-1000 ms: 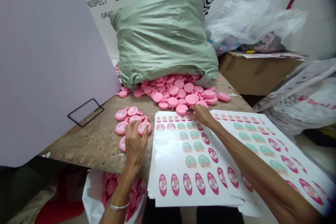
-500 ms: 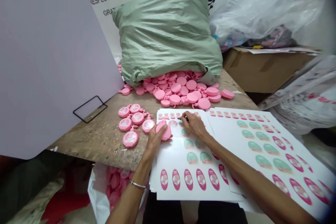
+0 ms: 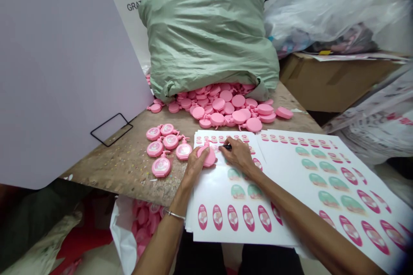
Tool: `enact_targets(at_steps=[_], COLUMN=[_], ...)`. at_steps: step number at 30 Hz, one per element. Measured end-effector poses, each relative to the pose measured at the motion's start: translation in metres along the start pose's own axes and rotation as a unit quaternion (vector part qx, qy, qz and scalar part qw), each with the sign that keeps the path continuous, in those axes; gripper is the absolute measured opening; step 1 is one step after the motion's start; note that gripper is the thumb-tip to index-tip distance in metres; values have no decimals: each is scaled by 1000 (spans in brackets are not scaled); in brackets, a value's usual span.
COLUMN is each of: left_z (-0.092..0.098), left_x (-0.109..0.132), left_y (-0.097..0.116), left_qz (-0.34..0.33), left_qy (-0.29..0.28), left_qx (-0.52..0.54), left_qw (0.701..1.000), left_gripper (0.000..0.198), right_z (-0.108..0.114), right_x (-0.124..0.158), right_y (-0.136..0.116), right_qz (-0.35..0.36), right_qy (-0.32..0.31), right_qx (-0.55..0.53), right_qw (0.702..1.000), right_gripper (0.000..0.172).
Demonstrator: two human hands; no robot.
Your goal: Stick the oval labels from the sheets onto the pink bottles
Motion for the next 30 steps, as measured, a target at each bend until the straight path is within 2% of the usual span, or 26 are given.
enact_targets(at_steps=[4,9,10,12,14,17,22,30], left_z=[-1,1,2,3,1,-6,-22,-26], left_x=[0,0,1,4,9,22,41,57], left_y=[1,2,3,5,7,9,11,21], left_qz=[4,-2,-6,-11,-12,-4,17,-16], left_qy=[-13,-25,-24,-25,-27,-37,-63,-55], left_qx=[2,51,65,90,111,135,134,109], left_qw=[1000,998,998,996,993,990,989,992], left_gripper=[41,37,36,35,38,48,56,55], right_z=[4,23,31,43,47,50,62,80], right_x=[-1,0,0,0,2,4,16,22], right_y=[-9,-34,-31,-16,-7,-25,-54,-65], right_qz=[21,124,111,28,-50,-61,-37,-11], right_qy=[19,90,115,151,144,88,71,87], right_qx=[12,-30,-61,-158,-273,-373,-376,-339], right_qw=[1000,988,985,976,950,922,923,937], right_gripper=[17,22,22,25,29,31,29,23])
Point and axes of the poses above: each hand's wrist, its own x-axis away from the middle knuckle, its own z-axis out of the back of the hand, y = z × x, the point moved 9 cm from there along -x, towards the middle knuckle, and after that the axes turned 14 degrees about z, right-handed, at the moved point
